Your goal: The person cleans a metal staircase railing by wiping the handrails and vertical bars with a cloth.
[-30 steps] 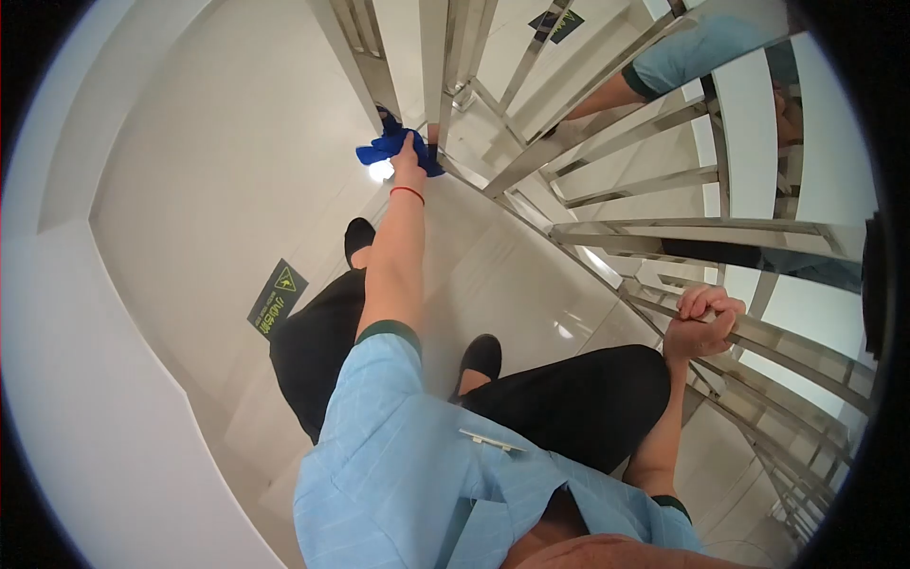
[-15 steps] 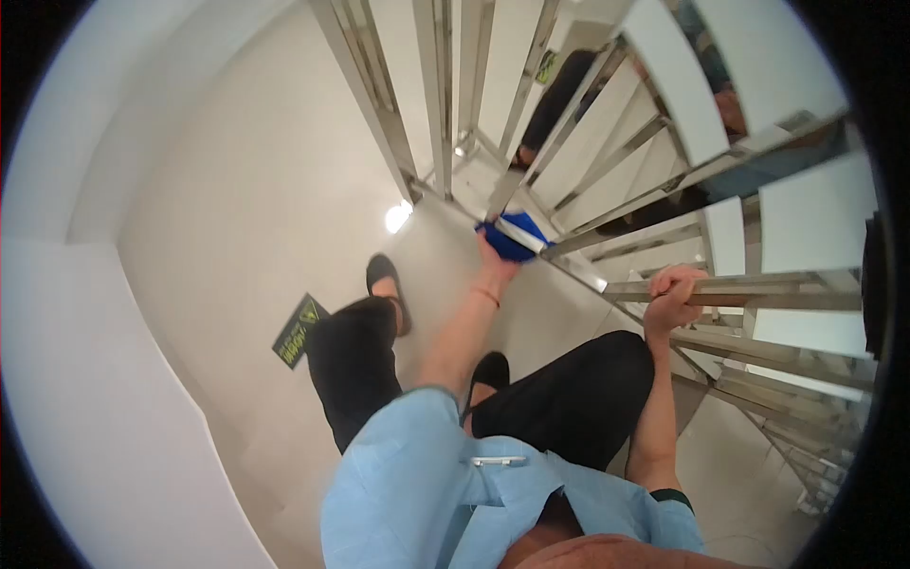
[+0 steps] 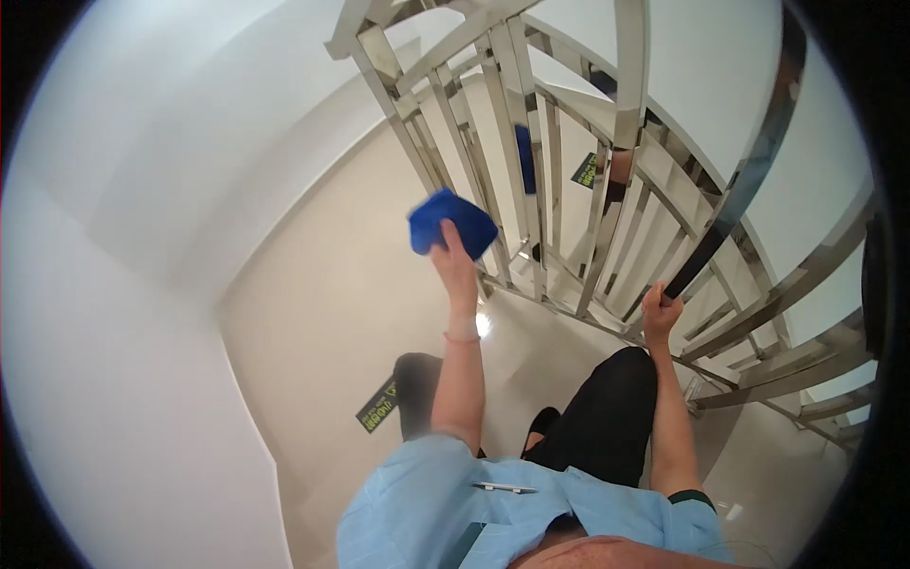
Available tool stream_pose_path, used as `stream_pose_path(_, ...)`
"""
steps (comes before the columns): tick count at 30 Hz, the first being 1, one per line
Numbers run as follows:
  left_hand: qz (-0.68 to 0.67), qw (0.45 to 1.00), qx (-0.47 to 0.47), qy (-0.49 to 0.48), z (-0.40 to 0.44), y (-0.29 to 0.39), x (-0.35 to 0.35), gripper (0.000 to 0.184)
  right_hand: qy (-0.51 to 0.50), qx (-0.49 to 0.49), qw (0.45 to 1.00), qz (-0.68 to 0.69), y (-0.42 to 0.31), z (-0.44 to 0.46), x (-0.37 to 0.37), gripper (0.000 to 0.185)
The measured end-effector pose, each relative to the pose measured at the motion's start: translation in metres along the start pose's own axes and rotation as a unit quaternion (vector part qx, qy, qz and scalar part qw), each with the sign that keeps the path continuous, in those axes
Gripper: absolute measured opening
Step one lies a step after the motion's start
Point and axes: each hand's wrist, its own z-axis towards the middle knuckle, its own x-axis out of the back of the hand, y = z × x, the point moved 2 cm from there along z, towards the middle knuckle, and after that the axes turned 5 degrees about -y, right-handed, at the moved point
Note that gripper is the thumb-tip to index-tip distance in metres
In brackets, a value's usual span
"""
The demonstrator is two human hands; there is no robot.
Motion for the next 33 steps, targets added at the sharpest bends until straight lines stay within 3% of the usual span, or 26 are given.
stream_pose_path(2, -0.091, 0.991, -0.057, 0.076, 0.031, 0.053, -0.009, 0.043, 0.008, 0.023, 0.999, -0.044, 0.017, 0.0, 0.006, 0.034)
stream_pose_path(4, -0.266, 0.949, -0.1, 0.139, 0.065, 0.089, -0.032, 0.038, 0.016, 0.018, 0.998, -0.058, 0.024, 0.001, 0.006, 0.037)
stream_pose_path(5, -0.278, 0.939, -0.115, 0.168, 0.078, 0.098, -0.043, 0.035, 0.021, 0.015, 0.998, -0.054, 0.024, 0.001, 0.006, 0.036)
stream_pose_path(7, -0.247, 0.948, -0.191, 0.055, 0.112, 0.092, -0.068, 0.034, 0.023, 0.027, 0.998, -0.055, 0.017, 0.001, 0.005, 0.031)
stream_pose_path(8, -0.168, 0.975, -0.139, -0.033, 0.12, 0.088, -0.081, 0.032, 0.018, 0.013, 0.999, -0.045, 0.014, 0.0, 0.004, 0.03)
stream_pose_path(10, 0.06, 0.923, -0.38, -0.003, 0.12, 0.078, -0.111, 0.033, 0.008, -0.012, 1.0, -0.026, 0.011, 0.0, 0.006, 0.028)
stream_pose_path(12, 0.13, 0.915, -0.38, -0.043, 0.112, 0.074, -0.111, 0.036, 0.008, -0.012, 0.999, -0.05, 0.016, 0.0, 0.007, 0.027)
stream_pose_path(14, 0.082, 0.927, -0.364, -0.05, 0.128, 0.075, -0.102, 0.038, 0.008, -0.001, 0.998, -0.065, 0.021, 0.001, 0.008, 0.026)
stream_pose_path(16, -0.098, 0.95, -0.297, -0.009, 0.126, 0.082, -0.109, 0.036, -0.001, 0.015, 0.997, -0.074, 0.019, -0.001, 0.009, 0.025)
stream_pose_path(20, 0.051, 0.973, -0.224, -0.015, 0.14, 0.076, -0.103, 0.041, -0.004, 0.019, 0.999, -0.039, 0.026, -0.003, 0.008, 0.022)
stream_pose_path(22, 0.104, 0.961, -0.257, 0.004, 0.16, 0.055, -0.102, 0.042, -0.009, 0.004, 0.999, -0.037, 0.034, -0.006, 0.012, 0.014)
stream_pose_path(27, 0.136, 0.97, -0.202, -0.006, 0.153, 0.021, -0.108, 0.029, -0.005, -0.018, 0.999, 0.034, -0.002, 0.004, -0.003, 0.01)
stream_pose_path(33, 0.223, 0.955, -0.191, 0.046, 0.098, -0.102, -0.096, 0.028, -0.025, -0.004, 0.998, 0.051, -0.013, 0.01, -0.004, 0.009)
